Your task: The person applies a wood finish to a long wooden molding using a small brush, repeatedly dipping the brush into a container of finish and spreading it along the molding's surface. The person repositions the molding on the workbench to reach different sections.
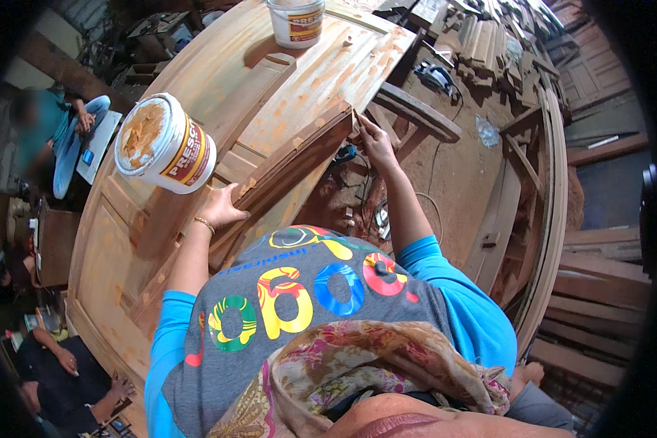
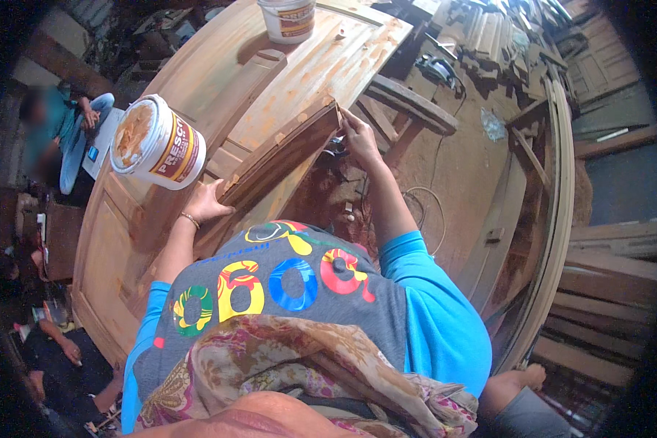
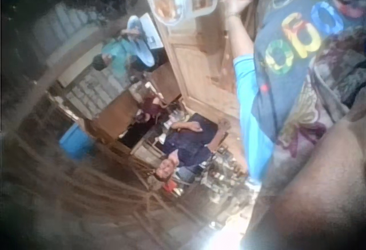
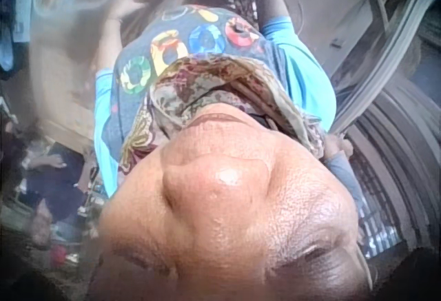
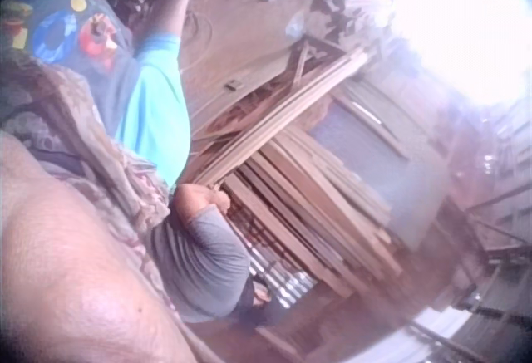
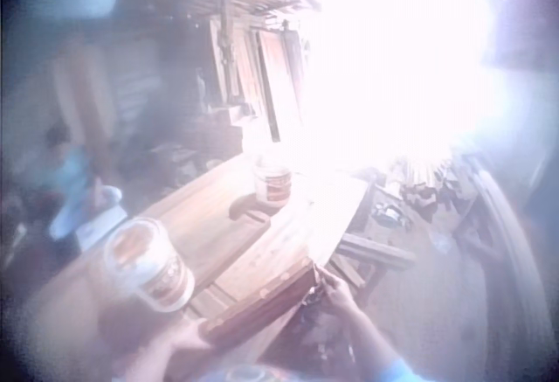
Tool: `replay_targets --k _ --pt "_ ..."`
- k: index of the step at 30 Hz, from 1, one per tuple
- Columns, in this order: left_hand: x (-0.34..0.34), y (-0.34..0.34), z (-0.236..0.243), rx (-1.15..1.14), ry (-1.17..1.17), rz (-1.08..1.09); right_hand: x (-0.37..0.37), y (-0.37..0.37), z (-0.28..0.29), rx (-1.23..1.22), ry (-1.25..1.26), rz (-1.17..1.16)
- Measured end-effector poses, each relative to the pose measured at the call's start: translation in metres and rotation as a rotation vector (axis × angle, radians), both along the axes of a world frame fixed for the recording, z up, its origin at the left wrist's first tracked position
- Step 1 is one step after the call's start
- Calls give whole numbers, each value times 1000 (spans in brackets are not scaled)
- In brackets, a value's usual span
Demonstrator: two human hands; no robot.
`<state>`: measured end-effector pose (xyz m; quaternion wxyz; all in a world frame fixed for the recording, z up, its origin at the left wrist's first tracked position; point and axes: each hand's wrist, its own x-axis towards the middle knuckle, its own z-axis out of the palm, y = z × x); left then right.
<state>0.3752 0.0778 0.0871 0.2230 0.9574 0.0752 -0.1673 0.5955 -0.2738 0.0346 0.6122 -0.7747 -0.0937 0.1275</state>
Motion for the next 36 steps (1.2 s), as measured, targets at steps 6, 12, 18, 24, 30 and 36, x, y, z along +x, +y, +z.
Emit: replay_targets --k 6,12,18,24,30,36 --pt "5 7 2 -85 85 32 1 14 20 -503 -394 -49" --pt "3 -2 12 -4 68 47 -2 12 53 -694 -323 41" --pt "4 3 4 2 56 19 -10 16 72 -880 -400 91" --pt "1 -5 12 -18 89 33 2 -9 97 -725 -215 137" --pt "5 -15 25 -53 108 40 2 -13 55 -146 -9 36" --pt "0 -16 24 -44 49 55 -1 1 4 -289 -506 -19"
